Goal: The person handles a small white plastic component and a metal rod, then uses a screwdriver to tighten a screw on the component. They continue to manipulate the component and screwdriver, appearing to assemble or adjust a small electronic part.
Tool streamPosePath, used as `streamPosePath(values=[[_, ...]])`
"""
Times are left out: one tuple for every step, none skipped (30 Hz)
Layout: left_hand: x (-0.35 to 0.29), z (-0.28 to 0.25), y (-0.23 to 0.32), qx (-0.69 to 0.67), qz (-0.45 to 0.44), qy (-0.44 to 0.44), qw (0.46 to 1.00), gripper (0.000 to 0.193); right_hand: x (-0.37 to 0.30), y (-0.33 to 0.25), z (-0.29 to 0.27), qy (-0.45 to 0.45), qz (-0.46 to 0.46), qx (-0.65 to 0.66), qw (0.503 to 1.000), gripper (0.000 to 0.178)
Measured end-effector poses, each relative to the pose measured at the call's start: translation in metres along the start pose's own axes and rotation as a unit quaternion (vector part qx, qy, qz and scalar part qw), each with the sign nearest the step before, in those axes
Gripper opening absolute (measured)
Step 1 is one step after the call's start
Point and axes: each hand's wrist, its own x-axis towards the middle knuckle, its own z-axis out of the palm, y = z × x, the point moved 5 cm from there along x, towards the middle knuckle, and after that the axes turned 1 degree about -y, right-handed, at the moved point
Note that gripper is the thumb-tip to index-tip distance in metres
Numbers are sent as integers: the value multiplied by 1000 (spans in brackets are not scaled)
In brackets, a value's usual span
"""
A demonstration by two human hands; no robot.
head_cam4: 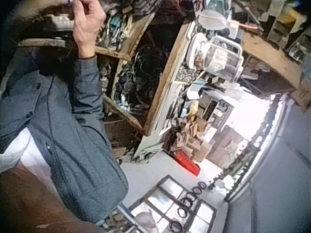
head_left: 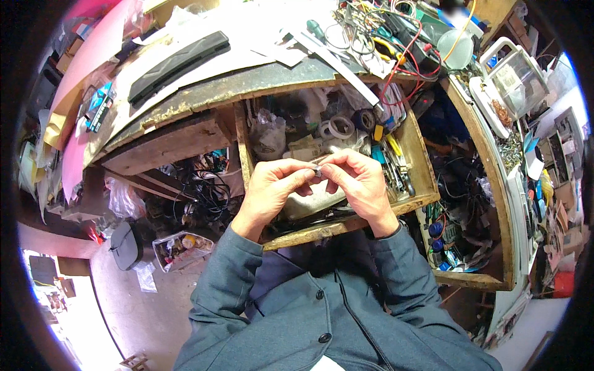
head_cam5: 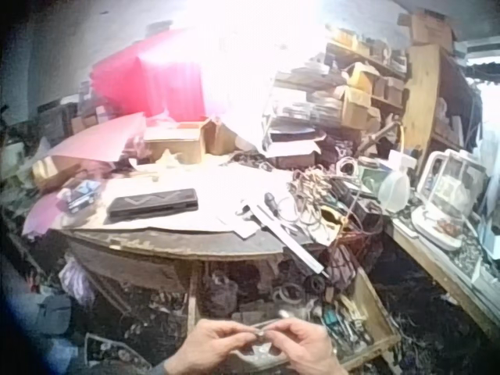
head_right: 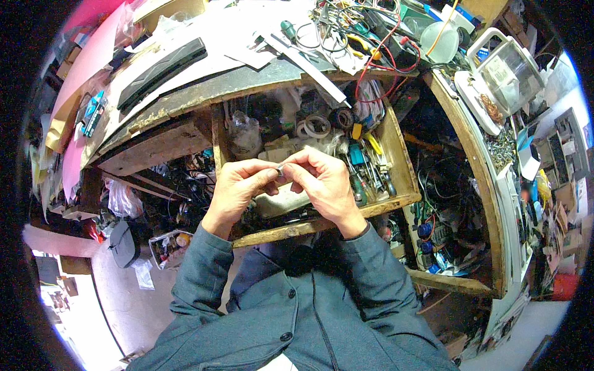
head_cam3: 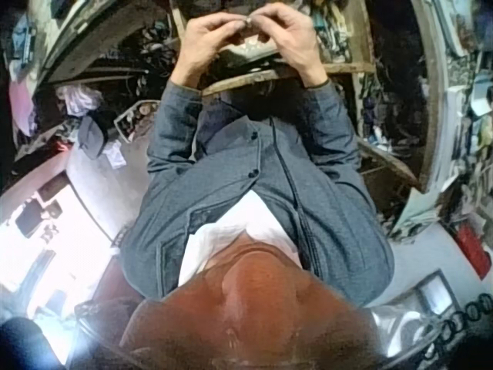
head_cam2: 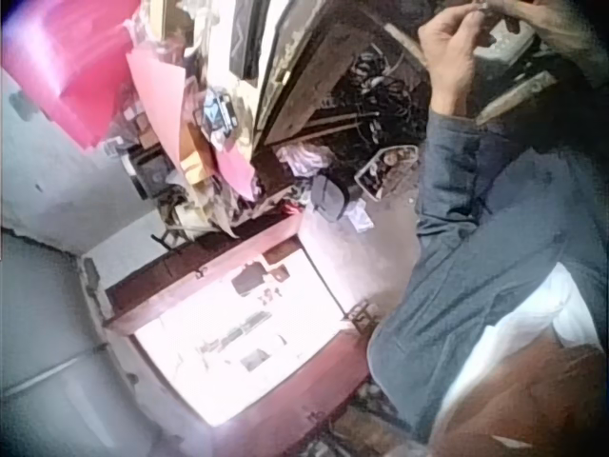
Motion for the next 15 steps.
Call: streamPosePath(values=[[1, 0, 0, 3, -1, -5, 1000, 21, 0, 0, 0, 0, 2, -1, 1000, 10], [1, 0, 0, 5, -2, -10, 1000, 21, 0, 0, 0, 0, 1, 0, 1000, 10], [1, 0, 0, 8, -3, -15, 1000, 21, 0, 0, 0, 1, 1, 0, 1000, 10], [2, 0, -1, 7, -4, -15, 1000, 22, 1, 0, 0, 0, 0, 0, 1000, 10], [2, 0, -1, 5, -6, -16, 1000, 22, 1, 0, 0, 1, 2, -2, 1000, 10], [2, 0, -1, 4, -7, -17, 1000, 22, 1, -1, 0, 2, 5, -4, 1000, 10], [2, 0, -2, 5, -8, -18, 1000, 22, 1, -2, 0, 3, 7, -6, 1000, 9], [2, 0, -2, 6, -9, -19, 1000, 22, 1, -3, 0, 6, 4, -7, 1000, 9], [2, 0, -1, 8, -9, -20, 1000, 22, 0, -3, 0, 8, 1, -8, 1000, 9], [2, 0, -1, 9, -12, -19, 1000, 22, 0, -4, 0, 10, -2, -9, 1000, 9], [1, 0, -1, 11, -14, -19, 1000, 21, 0, -3, 0, 10, -2, -8, 1000, 9], [1, 0, -1, 13, -16, -18, 1000, 21, 0, -3, 0, 9, -2, -8, 1000, 8], [1, 0, -1, 14, -16, -18, 1000, 21, 0, -2, 0, 9, -1, -7, 1000, 8], [0, 0, -2, 14, -17, -18, 1000, 21, 0, -1, 0, 7, -1, -5, 1000, 8], [-1, -1, -2, 15, -17, -18, 1000, 21, -1, -1, 1, 6, -1, -3, 1000, 8]])
